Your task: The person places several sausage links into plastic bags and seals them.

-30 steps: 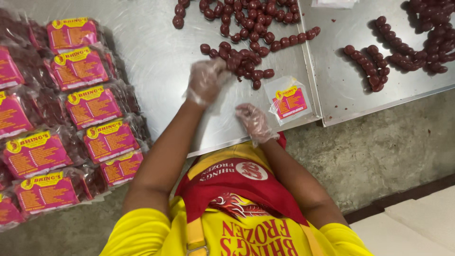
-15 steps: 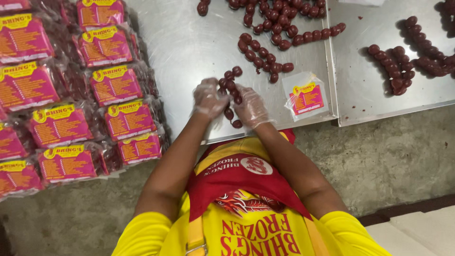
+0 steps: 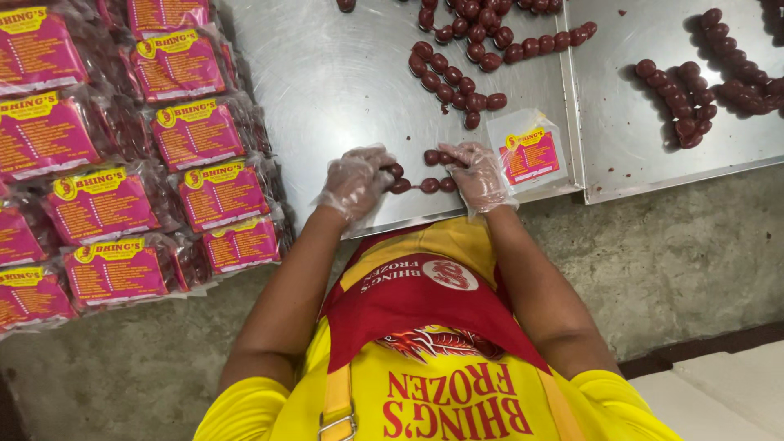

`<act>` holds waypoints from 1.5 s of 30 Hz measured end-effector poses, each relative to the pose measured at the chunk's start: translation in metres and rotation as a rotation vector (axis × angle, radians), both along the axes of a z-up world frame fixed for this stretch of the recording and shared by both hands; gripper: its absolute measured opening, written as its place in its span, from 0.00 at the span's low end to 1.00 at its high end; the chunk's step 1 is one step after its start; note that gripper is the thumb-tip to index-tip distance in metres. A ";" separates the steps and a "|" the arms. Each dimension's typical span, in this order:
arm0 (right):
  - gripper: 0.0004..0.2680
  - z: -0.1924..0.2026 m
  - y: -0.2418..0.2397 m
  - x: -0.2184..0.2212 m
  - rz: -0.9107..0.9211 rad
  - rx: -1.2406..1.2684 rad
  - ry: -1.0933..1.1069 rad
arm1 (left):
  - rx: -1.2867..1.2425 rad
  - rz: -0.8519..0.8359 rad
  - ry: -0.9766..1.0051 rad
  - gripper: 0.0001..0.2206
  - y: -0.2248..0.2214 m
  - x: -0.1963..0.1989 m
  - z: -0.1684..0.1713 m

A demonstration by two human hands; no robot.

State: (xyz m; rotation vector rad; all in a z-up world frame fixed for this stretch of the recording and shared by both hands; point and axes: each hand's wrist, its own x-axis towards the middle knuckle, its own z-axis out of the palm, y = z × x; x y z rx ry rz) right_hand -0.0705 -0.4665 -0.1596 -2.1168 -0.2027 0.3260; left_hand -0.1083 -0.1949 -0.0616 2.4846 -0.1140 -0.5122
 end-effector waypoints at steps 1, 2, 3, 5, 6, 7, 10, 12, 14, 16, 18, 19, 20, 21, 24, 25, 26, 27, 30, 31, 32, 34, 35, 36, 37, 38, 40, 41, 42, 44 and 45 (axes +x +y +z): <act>0.19 -0.001 0.000 -0.001 0.015 0.005 -0.023 | 0.001 -0.002 -0.001 0.14 -0.001 -0.004 0.003; 0.19 0.000 -0.001 -0.001 0.013 0.006 -0.024 | 0.057 -0.053 -0.010 0.26 -0.002 -0.008 0.004; 0.17 0.001 -0.002 -0.001 0.048 -0.051 -0.107 | 0.113 -0.102 -0.017 0.38 -0.005 -0.011 0.004; 0.16 0.005 -0.002 -0.003 0.087 -0.105 -0.189 | 0.163 -0.114 0.035 0.36 -0.012 -0.015 -0.001; 0.14 0.008 -0.002 -0.004 0.071 -0.131 -0.162 | 0.212 -0.127 0.086 0.34 -0.014 -0.017 -0.006; 0.13 0.011 -0.002 -0.005 0.052 -0.157 -0.138 | 0.214 -0.123 0.085 0.34 -0.016 -0.017 -0.013; 0.14 0.028 -0.009 -0.011 0.202 -0.087 -0.217 | 0.134 0.041 0.119 0.36 -0.022 -0.007 -0.032; 0.13 0.042 -0.009 -0.023 0.229 -0.112 -0.233 | 0.084 0.269 0.004 0.37 -0.027 -0.005 -0.040; 0.12 0.058 -0.006 -0.033 0.262 -0.135 -0.254 | 0.072 0.272 0.041 0.38 -0.025 -0.004 -0.038; 0.13 0.067 0.003 -0.044 0.124 0.030 0.222 | 0.057 0.274 0.073 0.40 -0.027 -0.005 -0.035; 0.12 0.068 0.009 -0.050 0.163 -0.061 0.118 | 0.116 0.183 0.161 0.40 -0.033 -0.014 -0.029; 0.11 0.066 0.012 -0.053 0.205 -0.153 0.022 | 0.114 0.181 0.163 0.40 -0.037 -0.022 -0.025; 0.11 0.062 0.016 -0.054 0.203 -0.154 0.024 | 0.134 0.122 0.183 0.43 -0.042 -0.032 -0.022; 0.09 0.058 0.020 -0.057 0.248 -0.223 -0.113 | 0.154 0.063 0.207 0.47 -0.045 -0.040 -0.019; 0.12 0.049 0.036 -0.057 0.297 -0.309 -0.318 | 0.175 -0.055 0.246 0.49 -0.053 -0.051 -0.011; 0.16 0.047 0.039 -0.054 0.300 -0.328 -0.390 | 0.178 -0.063 0.243 0.49 -0.054 -0.049 -0.010; 0.16 0.046 0.036 -0.052 0.291 -0.329 -0.392 | 0.171 -0.046 0.265 0.52 -0.055 -0.046 -0.009; 0.15 0.045 0.029 -0.051 0.238 -0.166 -0.027 | 0.162 -0.033 0.289 0.54 -0.057 -0.044 -0.007; 0.13 0.034 -0.010 -0.046 -0.281 0.675 0.677 | 0.225 -0.113 0.416 0.52 -0.043 -0.039 -0.005; 0.12 0.031 -0.028 -0.046 -0.343 0.325 0.252 | 0.222 -0.121 0.410 0.52 -0.039 -0.038 -0.007; 0.13 0.029 -0.045 -0.046 -0.380 -0.030 -0.171 | 0.208 -0.117 0.313 0.52 -0.036 -0.036 -0.010; 0.17 0.024 -0.081 -0.033 -0.450 -0.267 -0.427 | 0.191 -0.112 0.221 0.53 -0.034 -0.037 -0.015; 0.17 0.020 -0.092 -0.033 -0.451 -0.270 -0.429 | 0.182 -0.088 0.228 0.52 -0.034 -0.037 -0.016; 0.18 0.015 -0.101 -0.032 -0.339 -0.324 -0.515 | 0.173 -0.064 0.234 0.52 -0.034 -0.036 -0.016; 0.20 0.011 -0.111 -0.032 -0.222 -0.377 -0.597 | 0.169 -0.063 0.236 0.52 -0.034 -0.036 -0.014; 0.20 0.004 -0.116 -0.031 -0.220 -0.380 -0.597 | 0.191 -0.084 0.244 0.52 -0.034 -0.033 -0.012; 0.08 -0.010 -0.118 -0.026 -0.222 -0.361 -0.636 | 0.214 -0.098 0.253 0.52 -0.033 -0.029 -0.006; 0.08 -0.014 -0.120 -0.025 -0.224 -0.364 -0.635 | 0.227 -0.106 0.345 0.51 -0.032 -0.027 -0.005; 0.07 -0.015 -0.121 -0.025 -0.291 -0.311 -0.536 | 0.241 -0.113 0.436 0.50 -0.032 -0.026 -0.006; 0.06 -0.010 -0.121 -0.019 -0.358 -0.258 -0.441 | 0.163 -0.093 0.306 0.50 -0.028 -0.029 -0.012; 0.05 -0.004 -0.120 -0.016 -0.421 -0.180 -0.289 | 0.086 -0.070 0.178 0.51 -0.025 -0.031 -0.017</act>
